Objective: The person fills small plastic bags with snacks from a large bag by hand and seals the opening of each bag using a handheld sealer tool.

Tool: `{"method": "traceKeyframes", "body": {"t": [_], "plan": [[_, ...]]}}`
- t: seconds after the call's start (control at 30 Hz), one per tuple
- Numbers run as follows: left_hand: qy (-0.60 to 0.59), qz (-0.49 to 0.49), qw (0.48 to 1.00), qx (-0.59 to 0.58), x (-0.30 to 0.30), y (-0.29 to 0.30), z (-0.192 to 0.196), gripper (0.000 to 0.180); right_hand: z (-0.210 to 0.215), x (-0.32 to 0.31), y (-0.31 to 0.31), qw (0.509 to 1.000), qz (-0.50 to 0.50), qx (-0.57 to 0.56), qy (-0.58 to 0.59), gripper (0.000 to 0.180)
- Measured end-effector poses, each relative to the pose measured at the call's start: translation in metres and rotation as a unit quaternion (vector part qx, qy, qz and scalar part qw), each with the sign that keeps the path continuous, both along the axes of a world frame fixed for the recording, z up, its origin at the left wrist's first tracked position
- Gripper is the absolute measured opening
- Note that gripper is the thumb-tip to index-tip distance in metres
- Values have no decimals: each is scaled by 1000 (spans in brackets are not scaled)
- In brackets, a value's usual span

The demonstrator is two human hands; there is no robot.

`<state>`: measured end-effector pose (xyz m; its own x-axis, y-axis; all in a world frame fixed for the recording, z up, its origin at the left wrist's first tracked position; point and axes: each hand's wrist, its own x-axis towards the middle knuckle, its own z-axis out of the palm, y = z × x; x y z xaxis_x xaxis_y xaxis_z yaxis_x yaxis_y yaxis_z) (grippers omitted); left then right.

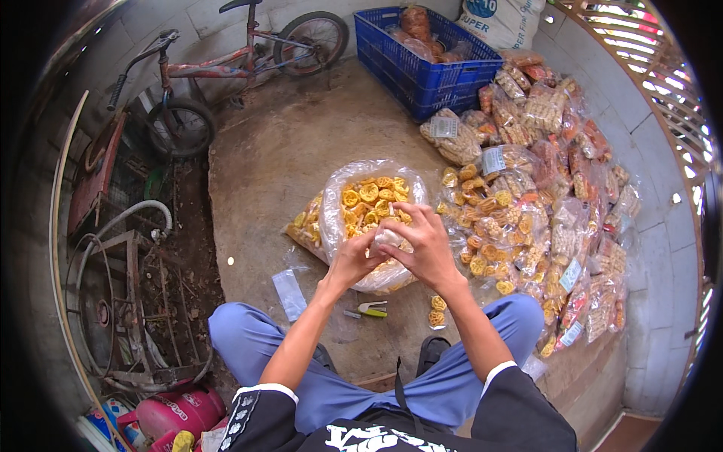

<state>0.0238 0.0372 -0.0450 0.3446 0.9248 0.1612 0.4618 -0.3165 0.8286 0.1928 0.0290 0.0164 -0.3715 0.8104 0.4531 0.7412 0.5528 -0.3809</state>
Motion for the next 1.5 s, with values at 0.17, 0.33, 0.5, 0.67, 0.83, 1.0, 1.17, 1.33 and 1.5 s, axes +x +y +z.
{"method": "traceKeyframes", "body": {"t": [0.17,0.33,0.5,0.67,0.83,1.0,1.17,1.33,1.5], "plan": [[-27,-7,998,56,-1,3,-5,45,9,3,-2,999,-8,-39,-33,23],[-54,-59,997,24,4,0,2,40,-2,8,2,992,45,-116,28,26],[-109,-65,992,-15,5,-2,6,35,13,4,1,976,30,-174,131,27],[-167,-86,981,-49,5,2,2,33,24,23,5,977,63,-181,94,22],[-120,-104,978,-137,6,-3,9,37,18,23,7,986,51,-150,54,13],[-214,-64,964,-142,13,-5,19,30,8,18,9,984,62,-142,87,12],[-277,-30,944,-175,6,-1,11,25,17,17,9,984,79,-129,90,13],[-226,-19,962,-149,5,-1,13,22,14,21,8,984,83,-144,56,13],[-306,6,942,-134,14,-4,16,19,15,17,9,993,73,-85,41,14]]}}
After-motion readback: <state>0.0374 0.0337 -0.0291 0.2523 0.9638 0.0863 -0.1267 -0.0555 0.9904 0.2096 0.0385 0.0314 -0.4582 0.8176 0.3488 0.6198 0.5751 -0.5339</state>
